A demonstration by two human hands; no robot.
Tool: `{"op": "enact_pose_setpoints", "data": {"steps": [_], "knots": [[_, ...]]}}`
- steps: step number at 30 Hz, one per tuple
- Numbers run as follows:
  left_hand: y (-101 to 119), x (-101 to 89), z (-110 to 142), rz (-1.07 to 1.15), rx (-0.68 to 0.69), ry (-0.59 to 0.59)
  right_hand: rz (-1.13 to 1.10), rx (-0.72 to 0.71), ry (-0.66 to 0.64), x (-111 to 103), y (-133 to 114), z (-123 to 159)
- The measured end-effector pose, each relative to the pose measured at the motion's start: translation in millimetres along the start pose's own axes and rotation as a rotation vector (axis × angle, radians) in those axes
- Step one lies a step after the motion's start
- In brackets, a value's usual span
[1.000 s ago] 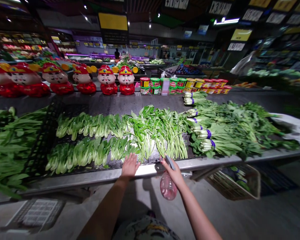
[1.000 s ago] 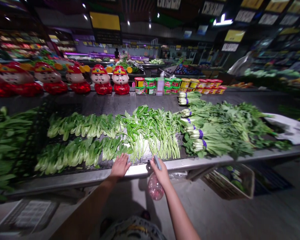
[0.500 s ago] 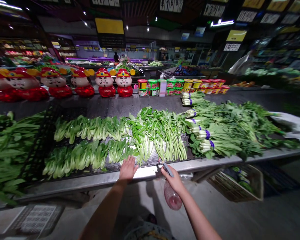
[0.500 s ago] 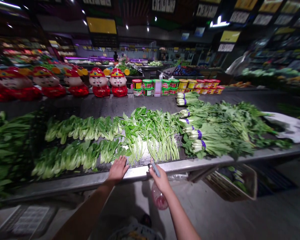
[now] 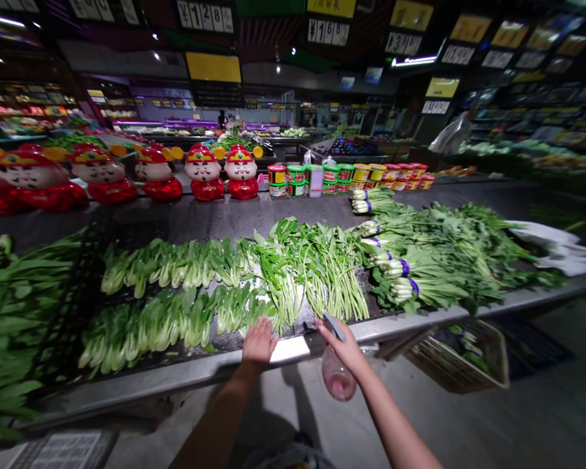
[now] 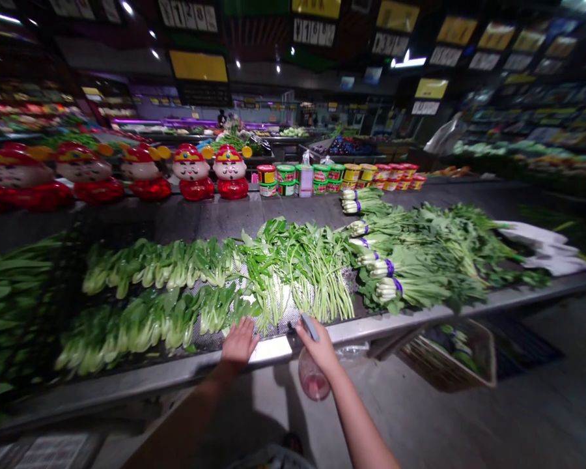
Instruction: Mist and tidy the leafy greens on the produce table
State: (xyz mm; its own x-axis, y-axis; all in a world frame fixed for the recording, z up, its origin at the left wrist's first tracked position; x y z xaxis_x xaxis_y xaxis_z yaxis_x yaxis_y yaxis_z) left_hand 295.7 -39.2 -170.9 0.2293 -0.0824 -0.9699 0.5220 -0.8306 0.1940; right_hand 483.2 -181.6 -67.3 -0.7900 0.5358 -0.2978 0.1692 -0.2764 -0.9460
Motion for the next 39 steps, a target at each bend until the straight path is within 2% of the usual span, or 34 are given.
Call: {"op": "enact_pose_setpoints", "data": {"steps": [6, 10, 15, 21, 25, 29, 34, 36, 39], "knots": [[0, 6.7, -4, -0.029, -0.005, -0.039, -0.180, 0.035, -0.070, 11, -54, -26], [2, 5.0, -5, -0.079, -0.001, -0.020, -0.262, 0.059, -0.113, 22, -77, -40], [8, -5.2, -2, -0.103, 0.024, 0.042, -0.212, 0.057, -0.046, 30, -77, -52], [9, -8.7, -2, -0.095, 0.005, 0.032, -0.205, 0.093, 0.005, 31, -52, -62], [7, -6.6, -1, -0.080, -0.021, 0.012, -0.198, 0.073, 0.035, 20, -47, -66], [5, -6.5, -1, -0.065, -0.049, -0.011, -0.131, 0.068, 0.010, 3, -54, -70], [4, -15.1, -4, -0.077, -0.185, -0.010, -0.105, 0.055, 0.011, -29, -63, -74], [9, -19.2, -10, -0.086, -0.216, 0.004, -0.112, 0.043, 0.021, -42, -64, -76], [28, -18.4, -26, -0.068, -0.180, -0.006, -0.105, 0.026, 0.021, -58, -63, -78]]}}
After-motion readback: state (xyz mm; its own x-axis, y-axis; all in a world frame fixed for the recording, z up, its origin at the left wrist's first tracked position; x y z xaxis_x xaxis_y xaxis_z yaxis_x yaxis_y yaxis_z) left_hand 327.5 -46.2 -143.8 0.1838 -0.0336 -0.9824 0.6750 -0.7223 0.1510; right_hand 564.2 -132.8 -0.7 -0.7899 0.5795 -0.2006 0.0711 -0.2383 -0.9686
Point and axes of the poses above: each hand's wrist, its own z-axis away from the middle knuckle, its own x-axis out of the palm, y = z × x, the point moved 9 cm from there along -z, towards the middle knuckle, and after that the axes turned 12 degrees about x, right-handed, at the moved point
